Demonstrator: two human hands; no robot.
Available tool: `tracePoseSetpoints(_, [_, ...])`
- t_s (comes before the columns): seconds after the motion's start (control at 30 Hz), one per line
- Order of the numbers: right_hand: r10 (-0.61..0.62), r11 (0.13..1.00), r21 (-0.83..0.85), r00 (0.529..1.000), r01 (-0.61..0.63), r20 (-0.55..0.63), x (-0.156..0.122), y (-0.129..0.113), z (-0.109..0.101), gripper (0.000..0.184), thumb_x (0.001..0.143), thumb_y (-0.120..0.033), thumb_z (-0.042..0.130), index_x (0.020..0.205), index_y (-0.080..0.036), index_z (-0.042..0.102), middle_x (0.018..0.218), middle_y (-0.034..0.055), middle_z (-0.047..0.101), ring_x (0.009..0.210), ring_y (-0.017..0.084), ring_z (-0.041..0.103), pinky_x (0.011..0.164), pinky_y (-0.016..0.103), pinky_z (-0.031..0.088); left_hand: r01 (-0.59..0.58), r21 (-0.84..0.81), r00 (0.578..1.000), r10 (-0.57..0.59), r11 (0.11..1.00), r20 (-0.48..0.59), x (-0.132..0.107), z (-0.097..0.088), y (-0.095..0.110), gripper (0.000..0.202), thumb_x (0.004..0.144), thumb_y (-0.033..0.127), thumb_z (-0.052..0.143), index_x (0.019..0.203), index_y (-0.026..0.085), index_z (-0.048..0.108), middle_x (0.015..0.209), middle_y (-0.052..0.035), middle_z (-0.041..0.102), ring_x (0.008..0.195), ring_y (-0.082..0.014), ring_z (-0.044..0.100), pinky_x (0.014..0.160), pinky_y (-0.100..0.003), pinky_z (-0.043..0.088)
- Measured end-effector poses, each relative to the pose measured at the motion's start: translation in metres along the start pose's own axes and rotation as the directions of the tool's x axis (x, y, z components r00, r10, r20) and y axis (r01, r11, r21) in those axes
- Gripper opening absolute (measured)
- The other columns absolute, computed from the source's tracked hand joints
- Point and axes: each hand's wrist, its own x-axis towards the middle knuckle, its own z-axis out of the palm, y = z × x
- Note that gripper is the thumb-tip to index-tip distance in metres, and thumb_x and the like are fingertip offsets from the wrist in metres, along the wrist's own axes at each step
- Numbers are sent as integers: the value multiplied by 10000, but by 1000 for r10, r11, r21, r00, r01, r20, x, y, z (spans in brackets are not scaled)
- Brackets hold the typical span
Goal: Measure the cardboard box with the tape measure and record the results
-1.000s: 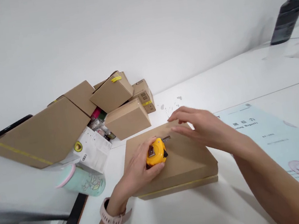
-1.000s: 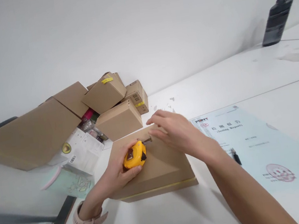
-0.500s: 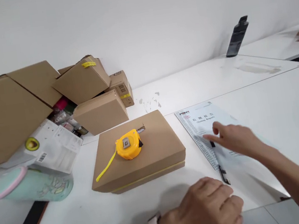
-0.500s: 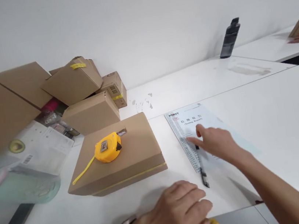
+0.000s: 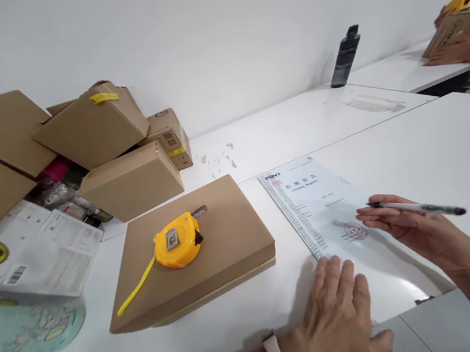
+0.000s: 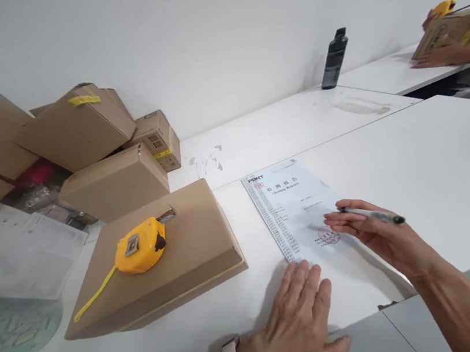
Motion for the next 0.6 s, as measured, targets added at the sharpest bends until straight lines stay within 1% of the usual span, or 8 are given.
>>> tracePoseSetpoints(0.07, [17, 999, -47, 1000, -16, 14, -12, 5, 11, 387, 746, -521, 824, 1009, -294, 654, 949, 84, 794, 967, 321, 740, 938, 487, 558, 20, 111, 997, -28, 994, 76, -4, -2, 1, 748, 1009, 595, 414, 1463, 0, 452, 1534, -205, 523, 1469, -355, 418, 1214, -454, 332])
tracePoseSetpoints(0.13, [18, 989, -145, 999, -10, 49, -22, 8, 29, 356, 815, -581, 759, 913, -275, 606, 783, 64, 741, 815, 288, 712, 824, 465, 567, -3, 179, 990, -22, 984, 139, -5, -4, 2, 744, 1010, 566, 432, 1488, -4, 435, 1559, -213, 496, 1479, -370, 406, 1234, -471, 291])
tracePoseSetpoints(0.2, [-10, 977, -213, 998, 24, 67, -27, 10, 48, 427, 897, -675, 610, 794, -264, 553, 614, 18, 614, 630, 222, 600, 676, 397, 527, -24, 207, 986, -11, 978, 166, -5, -4, 2, 718, 1008, 525, 456, 1495, -2, 436, 1570, -216, 481, 1480, -382, 407, 1239, -482, 272])
tracePoseSetpoints(0.27, [-12, 967, -255, 999, 24, 50, -27, 12, 61, 513, 957, -715, 457, 747, -257, 553, 548, -13, 500, 547, 181, 480, 591, 349, 461, -26, 202, 985, -9, 979, 173, -5, -3, 3, 710, 1007, 521, 456, 1494, 4, 441, 1571, -214, 481, 1483, -381, 404, 1234, -478, 281])
tracePoseSetpoints(0.33, [-6, 958, -288, 1000, 14, 29, -25, 13, 69, 532, 983, -706, 396, 823, -255, 626, 586, -4, 511, 573, 186, 484, 594, 343, 453, 2, 194, 987, -33, 981, 156, -5, -3, 3, 705, 1002, 528, 459, 1486, 16, 450, 1569, -216, 483, 1489, -364, 401, 1230, -458, 294])
tracePoseSetpoints(0.43, [-17, 928, -370, 999, 28, 34, -24, 16, 73, 486, 989, -671, 434, 981, -259, 692, 794, 47, 643, 776, 235, 599, 725, 370, 500, 36, 198, 990, -62, 980, 125, -5, -4, 4, 700, 981, 540, 485, 1464, 33, 471, 1547, -227, 505, 1487, -340, 413, 1224, -434, 308])
tracePoseSetpoints(0.5, [-38, 886, -461, 999, 49, 33, -25, 19, 73, 467, 985, -653, 466, 868, -251, 674, 826, 44, 640, 830, 238, 598, 769, 369, 491, 30, 204, 990, -58, 978, 130, -5, -4, 4, 701, 971, 546, 502, 1453, 37, 483, 1526, -228, 529, 1477, -339, 428, 1223, -438, 312])
tracePoseSetpoints(0.6, [-59, 832, -552, 998, 57, 15, -29, 22, 74, 490, 981, -631, 502, 697, -235, 552, 732, 12, 552, 740, 202, 542, 713, 347, 470, 24, 214, 988, -56, 976, 143, -5, -3, 4, 703, 966, 541, 515, 1453, 35, 485, 1516, -234, 538, 1472, -347, 432, 1229, -458, 303])
